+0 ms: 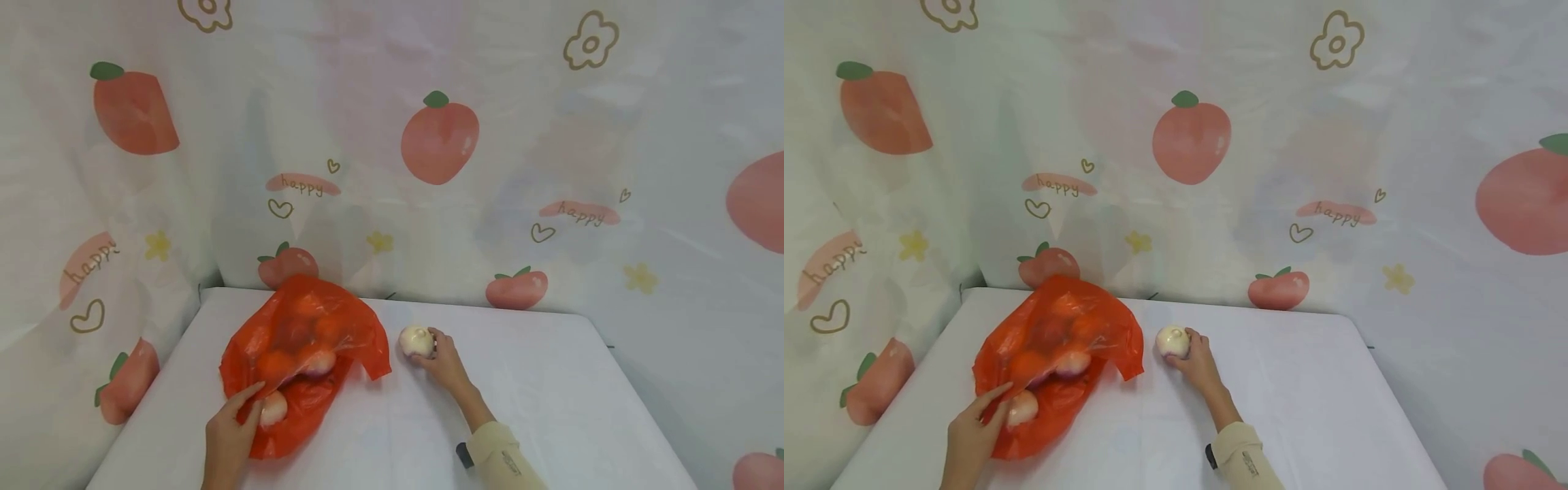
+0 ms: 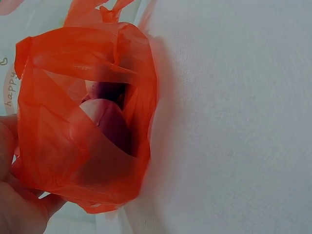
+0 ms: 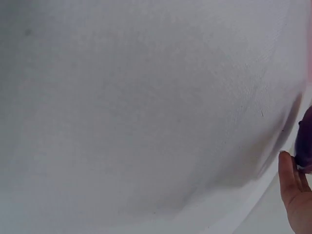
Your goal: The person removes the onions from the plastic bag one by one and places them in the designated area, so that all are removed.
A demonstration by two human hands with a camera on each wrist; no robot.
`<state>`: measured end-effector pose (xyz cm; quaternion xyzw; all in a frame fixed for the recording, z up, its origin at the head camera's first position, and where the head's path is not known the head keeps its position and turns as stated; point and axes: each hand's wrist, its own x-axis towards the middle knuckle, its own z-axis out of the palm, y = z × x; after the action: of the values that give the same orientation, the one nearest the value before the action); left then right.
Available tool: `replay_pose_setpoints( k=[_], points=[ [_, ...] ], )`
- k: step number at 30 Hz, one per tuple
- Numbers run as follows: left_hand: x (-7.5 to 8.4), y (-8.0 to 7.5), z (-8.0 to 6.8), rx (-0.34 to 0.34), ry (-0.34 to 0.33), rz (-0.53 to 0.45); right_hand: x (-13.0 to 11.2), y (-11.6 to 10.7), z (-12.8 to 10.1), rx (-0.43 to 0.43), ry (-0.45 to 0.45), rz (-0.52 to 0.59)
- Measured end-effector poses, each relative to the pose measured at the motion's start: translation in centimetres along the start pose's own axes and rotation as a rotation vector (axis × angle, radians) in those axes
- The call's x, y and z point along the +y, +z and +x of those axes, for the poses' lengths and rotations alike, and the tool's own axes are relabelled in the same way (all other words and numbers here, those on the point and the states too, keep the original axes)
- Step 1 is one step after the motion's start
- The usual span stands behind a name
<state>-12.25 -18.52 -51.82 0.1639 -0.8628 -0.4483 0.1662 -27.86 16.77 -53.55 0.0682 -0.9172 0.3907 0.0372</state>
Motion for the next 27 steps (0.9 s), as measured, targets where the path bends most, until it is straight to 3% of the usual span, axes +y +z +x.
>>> replay_pose_setpoints(
  k=[12,27],
  points=[
    [0.1,-0.2,-0.1,-0.018,-0.038,0.001,1.4,0.7,0.2,0.02,-0.023,0.02],
    [0.3,-0.1,0.1,0.002,-0.001,-0.008,1.7,0.4,0.4,0.005,-0.064,0.01]
  ],
)
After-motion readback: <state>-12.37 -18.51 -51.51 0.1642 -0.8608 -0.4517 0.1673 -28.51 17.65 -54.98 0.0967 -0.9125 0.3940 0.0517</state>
